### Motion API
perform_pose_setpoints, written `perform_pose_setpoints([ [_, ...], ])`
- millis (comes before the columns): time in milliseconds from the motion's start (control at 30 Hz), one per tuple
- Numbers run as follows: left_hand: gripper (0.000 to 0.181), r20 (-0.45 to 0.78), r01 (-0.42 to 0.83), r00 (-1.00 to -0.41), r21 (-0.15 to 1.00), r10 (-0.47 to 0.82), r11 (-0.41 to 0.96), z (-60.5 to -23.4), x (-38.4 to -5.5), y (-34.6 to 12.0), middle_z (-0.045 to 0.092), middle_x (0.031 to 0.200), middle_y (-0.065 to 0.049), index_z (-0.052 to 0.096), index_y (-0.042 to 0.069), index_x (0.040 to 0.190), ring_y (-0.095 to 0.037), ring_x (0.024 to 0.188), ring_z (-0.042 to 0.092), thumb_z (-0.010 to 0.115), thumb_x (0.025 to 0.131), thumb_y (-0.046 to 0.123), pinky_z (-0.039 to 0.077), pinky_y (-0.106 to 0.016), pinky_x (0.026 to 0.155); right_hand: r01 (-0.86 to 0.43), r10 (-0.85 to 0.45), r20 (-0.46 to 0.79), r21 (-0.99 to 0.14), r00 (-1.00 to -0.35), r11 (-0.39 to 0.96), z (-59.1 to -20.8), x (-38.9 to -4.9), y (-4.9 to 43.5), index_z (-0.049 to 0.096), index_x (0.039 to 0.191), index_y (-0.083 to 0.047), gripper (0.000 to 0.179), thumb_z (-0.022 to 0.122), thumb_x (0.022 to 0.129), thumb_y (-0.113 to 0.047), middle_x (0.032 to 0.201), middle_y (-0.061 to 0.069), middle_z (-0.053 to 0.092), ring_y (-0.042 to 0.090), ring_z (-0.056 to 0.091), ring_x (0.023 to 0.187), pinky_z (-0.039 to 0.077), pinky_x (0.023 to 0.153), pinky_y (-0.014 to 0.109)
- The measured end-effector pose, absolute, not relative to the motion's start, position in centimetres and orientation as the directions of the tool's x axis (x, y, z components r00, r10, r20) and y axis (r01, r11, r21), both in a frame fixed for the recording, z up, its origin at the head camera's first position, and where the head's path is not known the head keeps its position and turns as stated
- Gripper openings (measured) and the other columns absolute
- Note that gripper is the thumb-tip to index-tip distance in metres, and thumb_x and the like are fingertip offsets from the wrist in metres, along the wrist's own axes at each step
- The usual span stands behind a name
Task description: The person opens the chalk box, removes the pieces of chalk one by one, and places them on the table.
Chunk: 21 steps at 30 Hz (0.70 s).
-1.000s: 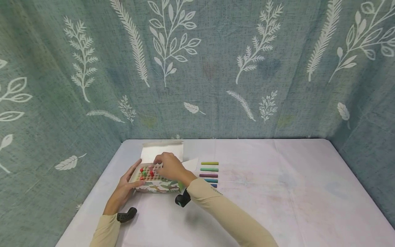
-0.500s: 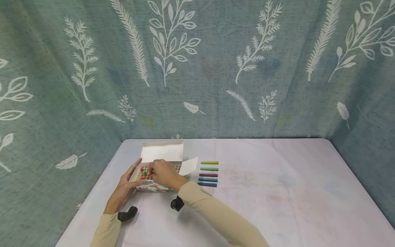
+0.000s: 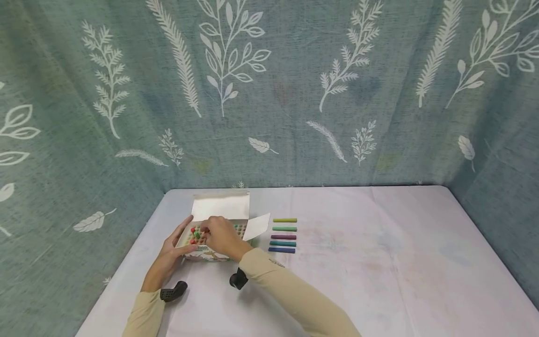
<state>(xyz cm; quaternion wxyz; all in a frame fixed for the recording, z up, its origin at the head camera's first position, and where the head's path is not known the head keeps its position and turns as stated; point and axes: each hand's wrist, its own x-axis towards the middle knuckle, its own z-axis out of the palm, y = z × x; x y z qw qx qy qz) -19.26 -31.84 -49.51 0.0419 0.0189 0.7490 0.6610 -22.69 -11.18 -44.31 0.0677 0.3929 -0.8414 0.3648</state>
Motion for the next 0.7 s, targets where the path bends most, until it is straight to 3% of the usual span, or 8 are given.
perform_pose_setpoints([
  [167,0.088,-0.04,-0.029,-0.995,0.991,0.086,0.127,-49.6,-19.2,-31.9,0.031,0.148,-0.003,0.025,0.036,0.149,-0.018,0.12,0.046,0.075,0.081,0.012,0.046,-0.028,0.089,-0.732,-0.571,0.485,-0.58,-0.662,0.356,-43.9,-22.6,-11.1,0.072,0.096,-0.002,0.017,0.059,0.087,0.002,0.084,0.003,0.062,0.004,0.052,0.066,0.041,0.059,0.011],
  [333,0.088,-0.039,-0.027,-0.995,0.992,0.09,0.126,-49.6,-19.3,-32.0,0.031,0.148,-0.004,0.025,0.036,0.15,-0.018,0.119,0.047,0.075,0.081,0.012,0.045,-0.028,0.09,-0.755,-0.556,0.548,-0.606,-0.625,0.252,-42.2,-23.0,-10.3,0.072,0.092,0.002,0.013,0.06,0.086,0.003,0.082,0.007,0.062,0.011,0.056,0.068,0.043,0.062,0.013],
  [700,0.09,-0.023,-0.014,-0.996,0.994,0.087,0.109,-49.5,-19.2,-31.9,0.034,0.146,-0.006,0.026,0.035,0.149,-0.018,0.117,0.049,0.076,0.079,0.01,0.047,-0.029,0.088,-0.748,-0.596,0.511,-0.615,-0.62,0.251,-38.9,-23.5,-7.9,0.072,0.091,-0.001,0.011,0.063,0.085,0.003,0.086,0.008,0.064,0.014,0.061,0.074,0.047,0.067,0.016],
])
